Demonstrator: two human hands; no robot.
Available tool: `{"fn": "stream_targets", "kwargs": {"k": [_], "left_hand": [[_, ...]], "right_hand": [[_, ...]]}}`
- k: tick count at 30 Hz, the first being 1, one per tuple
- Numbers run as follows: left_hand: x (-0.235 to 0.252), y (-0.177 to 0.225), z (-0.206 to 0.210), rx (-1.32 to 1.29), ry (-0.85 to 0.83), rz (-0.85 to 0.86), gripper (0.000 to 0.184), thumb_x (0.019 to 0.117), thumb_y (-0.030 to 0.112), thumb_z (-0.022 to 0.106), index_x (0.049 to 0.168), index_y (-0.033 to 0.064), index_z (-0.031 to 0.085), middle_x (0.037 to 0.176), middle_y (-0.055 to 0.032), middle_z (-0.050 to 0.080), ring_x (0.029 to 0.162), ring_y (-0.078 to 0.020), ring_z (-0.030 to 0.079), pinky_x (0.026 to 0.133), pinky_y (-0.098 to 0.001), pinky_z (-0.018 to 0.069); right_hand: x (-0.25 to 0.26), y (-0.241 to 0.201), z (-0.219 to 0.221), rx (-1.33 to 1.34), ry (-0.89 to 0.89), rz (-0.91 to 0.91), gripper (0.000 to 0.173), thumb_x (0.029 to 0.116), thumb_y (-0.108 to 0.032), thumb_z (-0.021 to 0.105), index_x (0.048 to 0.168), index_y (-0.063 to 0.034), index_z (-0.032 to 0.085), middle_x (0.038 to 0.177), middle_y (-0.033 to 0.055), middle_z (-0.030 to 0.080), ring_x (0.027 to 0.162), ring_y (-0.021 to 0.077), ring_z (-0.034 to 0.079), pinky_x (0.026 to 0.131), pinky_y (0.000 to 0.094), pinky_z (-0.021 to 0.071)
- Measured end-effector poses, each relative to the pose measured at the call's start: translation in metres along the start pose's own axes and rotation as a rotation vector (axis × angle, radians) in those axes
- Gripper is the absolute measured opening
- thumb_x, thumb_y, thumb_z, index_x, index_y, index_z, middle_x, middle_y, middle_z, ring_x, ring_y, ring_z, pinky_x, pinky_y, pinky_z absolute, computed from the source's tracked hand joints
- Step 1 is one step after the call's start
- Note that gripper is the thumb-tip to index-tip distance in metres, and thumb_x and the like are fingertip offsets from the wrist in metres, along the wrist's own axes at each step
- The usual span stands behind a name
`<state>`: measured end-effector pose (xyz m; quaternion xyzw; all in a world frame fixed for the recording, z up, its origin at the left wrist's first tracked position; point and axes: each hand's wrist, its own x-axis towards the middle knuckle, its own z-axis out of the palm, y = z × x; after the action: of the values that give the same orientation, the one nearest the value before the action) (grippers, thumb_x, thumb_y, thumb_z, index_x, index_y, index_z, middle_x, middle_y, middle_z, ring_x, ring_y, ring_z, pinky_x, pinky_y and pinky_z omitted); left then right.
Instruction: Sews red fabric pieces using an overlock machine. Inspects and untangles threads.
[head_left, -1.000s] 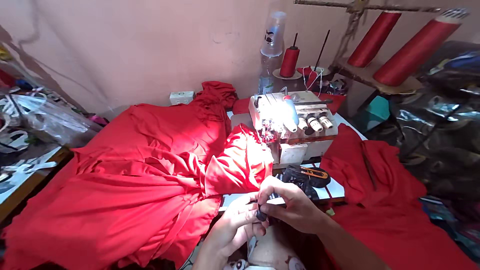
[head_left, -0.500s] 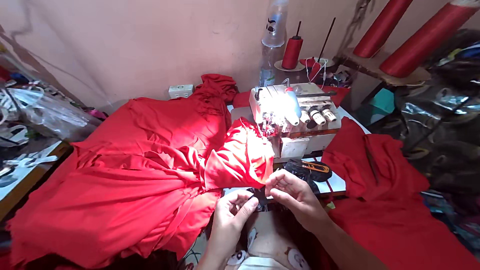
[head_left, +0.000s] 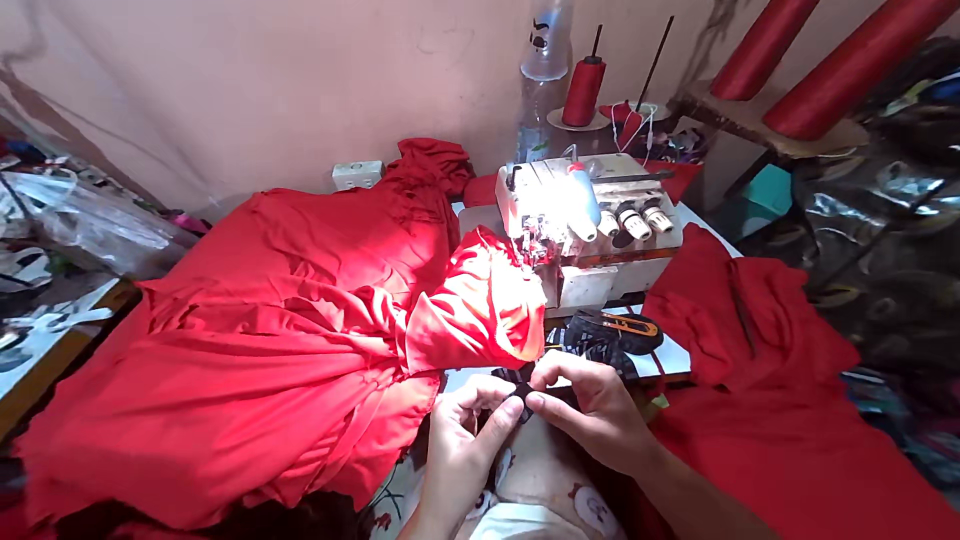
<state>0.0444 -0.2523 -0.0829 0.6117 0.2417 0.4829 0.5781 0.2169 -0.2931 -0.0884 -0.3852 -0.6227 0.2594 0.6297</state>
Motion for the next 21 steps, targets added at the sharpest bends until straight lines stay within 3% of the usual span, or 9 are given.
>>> {"fn": "stream_targets", "kwargs": {"k": [21], "left_hand": [[-0.0023, -0.0042, 0.0092, 0.084, 0.059, 0.086, 0.007, 0.0901, 0.010, 0.069, 0.090, 0.0073, 0.075, 0.089, 0.0053, 0.075, 0.083, 0.0004, 0.070, 0.079, -0.0175, 0.0578]], "right_hand": [[0.0036, 0.0037, -0.0018, -0.079, 0.019, -0.039, 0.017, 0.0930, -0.016, 0.064, 0.082, -0.0030, 0.067, 0.083, -0.0010, 0.067, 0.086, -0.0046, 0.061, 0.078, 0.0107, 0.0486]]}}
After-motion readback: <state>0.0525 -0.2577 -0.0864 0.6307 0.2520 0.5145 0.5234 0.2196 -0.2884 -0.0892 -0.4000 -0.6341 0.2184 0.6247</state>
